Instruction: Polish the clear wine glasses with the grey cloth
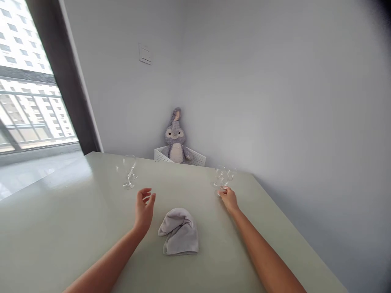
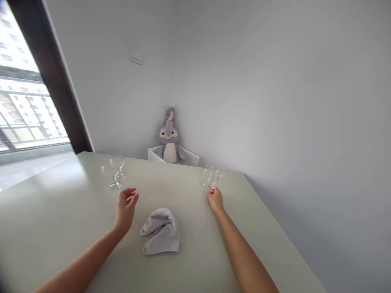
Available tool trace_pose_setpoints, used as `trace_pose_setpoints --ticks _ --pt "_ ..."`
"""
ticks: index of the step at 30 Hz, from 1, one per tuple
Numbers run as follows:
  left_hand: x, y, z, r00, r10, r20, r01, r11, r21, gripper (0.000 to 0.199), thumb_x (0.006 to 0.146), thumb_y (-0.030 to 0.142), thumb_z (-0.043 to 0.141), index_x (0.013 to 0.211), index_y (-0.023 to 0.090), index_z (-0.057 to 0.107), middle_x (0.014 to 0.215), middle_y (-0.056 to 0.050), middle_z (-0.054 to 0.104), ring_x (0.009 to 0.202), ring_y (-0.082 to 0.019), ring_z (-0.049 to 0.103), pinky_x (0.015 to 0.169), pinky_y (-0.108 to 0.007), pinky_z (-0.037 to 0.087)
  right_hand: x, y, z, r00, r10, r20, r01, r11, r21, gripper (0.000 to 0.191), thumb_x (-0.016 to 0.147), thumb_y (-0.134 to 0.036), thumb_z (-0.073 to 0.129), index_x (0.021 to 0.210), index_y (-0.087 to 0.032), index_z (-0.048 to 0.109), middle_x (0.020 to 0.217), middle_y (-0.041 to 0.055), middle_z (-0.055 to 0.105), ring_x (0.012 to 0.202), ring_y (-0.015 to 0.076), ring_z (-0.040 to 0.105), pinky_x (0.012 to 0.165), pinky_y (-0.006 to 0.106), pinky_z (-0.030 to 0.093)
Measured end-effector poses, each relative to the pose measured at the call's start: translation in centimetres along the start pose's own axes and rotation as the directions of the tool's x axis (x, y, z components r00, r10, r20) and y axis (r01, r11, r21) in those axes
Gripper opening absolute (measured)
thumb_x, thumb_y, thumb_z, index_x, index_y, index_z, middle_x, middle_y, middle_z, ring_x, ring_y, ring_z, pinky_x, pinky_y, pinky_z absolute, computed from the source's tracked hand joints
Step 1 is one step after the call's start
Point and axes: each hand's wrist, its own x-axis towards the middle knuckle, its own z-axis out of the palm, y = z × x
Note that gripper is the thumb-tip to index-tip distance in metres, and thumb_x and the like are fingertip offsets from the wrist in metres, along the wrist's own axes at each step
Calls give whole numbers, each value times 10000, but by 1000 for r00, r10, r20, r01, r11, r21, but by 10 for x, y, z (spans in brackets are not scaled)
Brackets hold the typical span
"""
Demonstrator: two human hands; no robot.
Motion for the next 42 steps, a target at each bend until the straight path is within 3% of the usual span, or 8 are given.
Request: trace_pose_setpoints --ticks 6,16,21,24,31,34,38,42 --pt "58 -16 -35 869 -156 -470 190 981 27 567 701 341 585 1178 204 310 1220 -102 359 1103 -208 418 878 -334 374 -48 -8 -5 996 -58 60 56 998 33 209 655 -378 520 720 -179 526 673 23 564 621 170 518 588 274 391" --pt "111 -36 -35 949 -253 -188 279 951 129 915 664 457 612 1355 210 66 1269 -157 407 1069 -266 484 849 -386 387 -136 -107 33 693 -468 549 625 769 -134 382 694 -455 592 986 -209 587 960 87 593 894 222 500 713 303 369" --pt "118 -41 -39 970 -201 -136 223 958 180 853 675 432 597 1345 181 132 1084 -116 546 942 -222 542 807 -374 398 -130 -111 45 703 -284 652 518 832 -196 189 699 -298 557 555 -175 541 607 -3 525 624 131 471 560 238 299" --pt "118 -41 -40 985 -146 -94 163 962 219 714 689 389 582 1292 184 261 958 -68 586 882 -192 548 794 -350 394 -127 -109 44 695 -181 696 139 983 117 146 688 -295 546 617 -168 530 546 -42 472 529 98 430 514 223 296" --pt "70 -20 -12 982 48 180 -93 964 249 472 735 358 513 1169 193 427 805 -2 589 711 -141 548 694 -278 415 -111 -108 39 780 144 608 -554 610 566 246 509 -216 648 664 -202 458 500 -72 460 459 105 450 447 225 357" --pt "35 -12 7 940 167 299 -270 897 349 522 784 337 455 1265 187 319 889 -19 592 729 -150 558 679 -286 417 -107 -113 34 831 198 519 -542 494 680 254 498 -223 659 653 -202 460 527 -59 488 489 114 483 483 243 405" --pt "1 -14 21 857 314 408 -497 712 496 639 814 393 439 1343 174 157 891 -28 591 792 -186 576 747 -336 417 -119 -121 27 940 6 341 -264 645 717 325 616 -271 625 925 -212 544 720 -18 575 614 133 535 566 257 442" --pt "-9 -15 18 736 451 505 -675 547 495 694 794 486 466 1337 160 181 884 -52 603 847 -204 577 817 -356 392 -143 -128 30 861 -333 384 85 839 537 406 736 -298 545 1136 -232 519 960 36 586 888 180 533 781 307 432"
